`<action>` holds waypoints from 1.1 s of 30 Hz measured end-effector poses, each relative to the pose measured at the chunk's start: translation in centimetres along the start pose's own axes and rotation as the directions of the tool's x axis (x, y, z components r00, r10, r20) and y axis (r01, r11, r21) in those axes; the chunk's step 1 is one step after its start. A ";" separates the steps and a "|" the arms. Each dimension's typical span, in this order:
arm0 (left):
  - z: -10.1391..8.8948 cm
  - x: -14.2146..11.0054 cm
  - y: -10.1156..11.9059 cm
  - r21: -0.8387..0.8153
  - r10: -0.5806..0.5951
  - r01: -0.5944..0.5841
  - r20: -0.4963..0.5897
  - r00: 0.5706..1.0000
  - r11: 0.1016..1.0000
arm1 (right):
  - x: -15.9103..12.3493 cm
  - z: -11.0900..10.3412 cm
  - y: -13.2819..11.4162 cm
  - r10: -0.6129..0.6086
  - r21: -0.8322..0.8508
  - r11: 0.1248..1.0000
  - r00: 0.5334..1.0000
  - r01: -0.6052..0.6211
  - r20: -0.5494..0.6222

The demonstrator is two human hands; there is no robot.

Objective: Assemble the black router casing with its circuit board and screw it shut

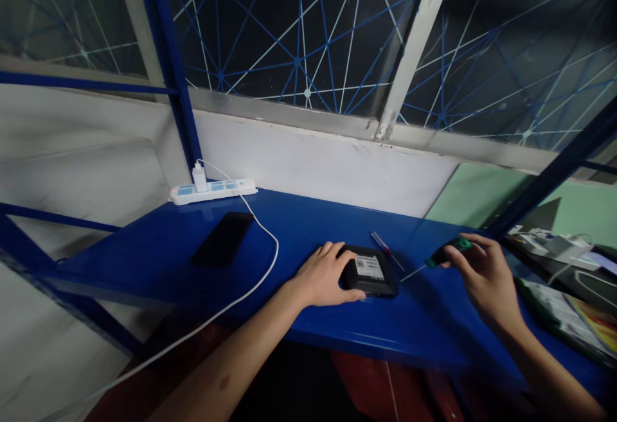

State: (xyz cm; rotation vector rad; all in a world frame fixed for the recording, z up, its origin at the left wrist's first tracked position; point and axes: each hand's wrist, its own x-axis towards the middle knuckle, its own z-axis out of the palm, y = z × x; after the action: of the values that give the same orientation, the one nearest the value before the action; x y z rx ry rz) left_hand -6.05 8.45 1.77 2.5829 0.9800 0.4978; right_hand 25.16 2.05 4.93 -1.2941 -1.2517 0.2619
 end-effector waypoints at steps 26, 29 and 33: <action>0.2 0.0 -0.2 0.017 -0.001 0.001 -0.005 1.000 1.000 | -0.7 -0.2 -2.1 -0.046 -0.425 0.905 0.999 0.033 -0.021; 0.3 0.1 -0.1 0.025 -0.004 0.004 -0.010 1.000 1.000 | -0.8 0.4 -2.7 -0.094 -0.480 0.875 0.995 0.072 -0.021; 0.2 0.1 0.0 0.035 -0.002 0.002 -0.009 1.000 0.999 | -1.0 1.1 -3.4 -0.092 -0.484 0.871 0.996 0.083 0.006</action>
State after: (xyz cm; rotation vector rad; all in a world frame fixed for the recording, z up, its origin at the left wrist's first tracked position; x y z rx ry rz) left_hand -5.93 8.50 1.59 2.6127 1.0024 0.4963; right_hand 22.30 0.75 6.97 -1.6535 -1.4101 -0.1434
